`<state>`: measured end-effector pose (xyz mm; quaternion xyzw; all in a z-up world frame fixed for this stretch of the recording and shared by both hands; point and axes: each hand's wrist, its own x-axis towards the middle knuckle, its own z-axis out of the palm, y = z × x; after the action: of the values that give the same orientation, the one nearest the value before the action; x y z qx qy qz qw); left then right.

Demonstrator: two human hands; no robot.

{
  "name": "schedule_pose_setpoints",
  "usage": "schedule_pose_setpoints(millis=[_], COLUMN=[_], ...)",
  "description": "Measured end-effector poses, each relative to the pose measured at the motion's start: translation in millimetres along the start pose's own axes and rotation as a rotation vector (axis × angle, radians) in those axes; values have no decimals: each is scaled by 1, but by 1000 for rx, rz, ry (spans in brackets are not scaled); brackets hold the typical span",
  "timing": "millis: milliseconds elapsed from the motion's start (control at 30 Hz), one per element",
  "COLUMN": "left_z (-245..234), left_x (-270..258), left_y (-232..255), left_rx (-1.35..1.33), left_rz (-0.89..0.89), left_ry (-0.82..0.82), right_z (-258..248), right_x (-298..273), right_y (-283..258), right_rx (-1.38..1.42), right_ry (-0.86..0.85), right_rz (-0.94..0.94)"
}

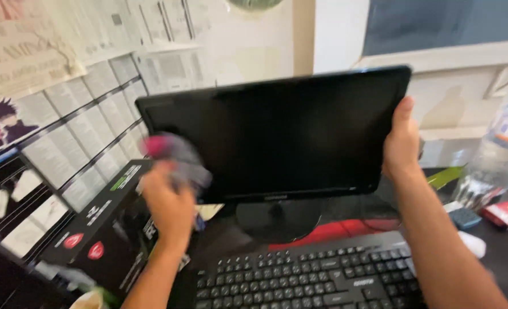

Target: Wiping down a computer keyboard and the front and back surfaces of a desk monitor with a cleaning cloth.

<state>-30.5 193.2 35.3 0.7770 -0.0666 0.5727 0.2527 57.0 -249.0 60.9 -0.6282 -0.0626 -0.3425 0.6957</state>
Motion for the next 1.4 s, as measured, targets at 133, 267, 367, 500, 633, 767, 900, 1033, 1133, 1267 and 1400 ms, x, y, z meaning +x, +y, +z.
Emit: schedule_pose_setpoints(millis=[133,267,367,500,633,767,900,1033,1133,1267,1400], left_z=[-10,-4,4,9,8,6,13,21,20,14,19], left_x=[-6,-8,11,48,82,25,-75,-89,-62,22,99], left_y=[-8,-12,-9,-4,5,-12,-46,-59,-62,-40,-34], left_rx=[44,4,-135,-194,-230,-220,-55,-102,-325,-167,-59], left_rz=[-82,74,-208,-45,-148,-258,-386,-696,-735,-329,-149], left_ry=[-39,-263,-42,183,216,67,-192,-368,-248,30,109], right_z=[5,10,9,10,6,8,12,11,13,7,2], right_x=[-3,-12,-12,-9,-8,-10,-17,-12,-15,-7,2], right_y=[1,-11,-11,-8,-4,-7,-18,-15,-16,-4,6], right_rx=[32,172,182,172,131,138,191,236,237,156,130], right_ry=[-53,-161,-176,-152,-134,-156,-215,-237,-240,-172,-123], right_rz=[-14,-186,-221,-228,-230,-241,-250,-279,-271,-250,-197])
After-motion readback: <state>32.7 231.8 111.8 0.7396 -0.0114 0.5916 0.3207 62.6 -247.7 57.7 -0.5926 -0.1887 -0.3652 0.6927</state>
